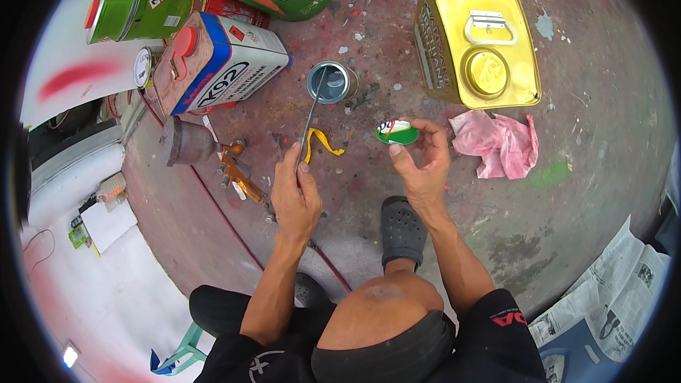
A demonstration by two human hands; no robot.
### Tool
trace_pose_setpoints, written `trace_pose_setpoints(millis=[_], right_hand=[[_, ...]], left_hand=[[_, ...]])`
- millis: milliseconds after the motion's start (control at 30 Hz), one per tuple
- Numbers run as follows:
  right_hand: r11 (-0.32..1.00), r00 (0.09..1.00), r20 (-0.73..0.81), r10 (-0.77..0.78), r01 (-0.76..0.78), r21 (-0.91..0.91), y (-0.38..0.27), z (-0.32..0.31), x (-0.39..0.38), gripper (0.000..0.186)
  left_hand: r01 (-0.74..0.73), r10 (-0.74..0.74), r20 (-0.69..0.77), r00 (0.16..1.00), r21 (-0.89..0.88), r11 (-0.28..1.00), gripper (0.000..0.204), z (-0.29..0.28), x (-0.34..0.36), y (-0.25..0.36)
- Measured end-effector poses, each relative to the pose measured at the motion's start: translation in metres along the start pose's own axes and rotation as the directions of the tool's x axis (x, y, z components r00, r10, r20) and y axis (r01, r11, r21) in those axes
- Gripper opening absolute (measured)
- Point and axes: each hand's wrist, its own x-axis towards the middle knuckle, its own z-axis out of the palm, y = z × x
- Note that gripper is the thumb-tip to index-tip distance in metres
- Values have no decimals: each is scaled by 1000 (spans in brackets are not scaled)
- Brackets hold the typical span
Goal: The person uses a spray gun to apply paint to a car part covered with newspaper and plastic. They then sit on the floor, open a paint can, pour paint into the spray gun cup, and prepare the tool for further use.
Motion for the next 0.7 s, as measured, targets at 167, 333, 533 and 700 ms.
trace_pose_setpoints(millis=[167,333,533,700], right_hand=[[987,993,18,-116,118,-110,-4,6,-1,54],[969,983,8,-185,184,-167,1,7,0,54],[941,971,13,-237,233,-246,1,6,6,53],[918,964,16,-267,259,-302,-6,9,11,50]], left_hand=[[-31,31,-10,999,1,1000,36,3,-3,-5],[-21,21,-15,1000,22,1000,38,0,-3,-7],[-30,30,-31,999,17,999,38,-2,-3,-7],[14,-14,-31,999,10,1000,36,-1,-4,-4]])
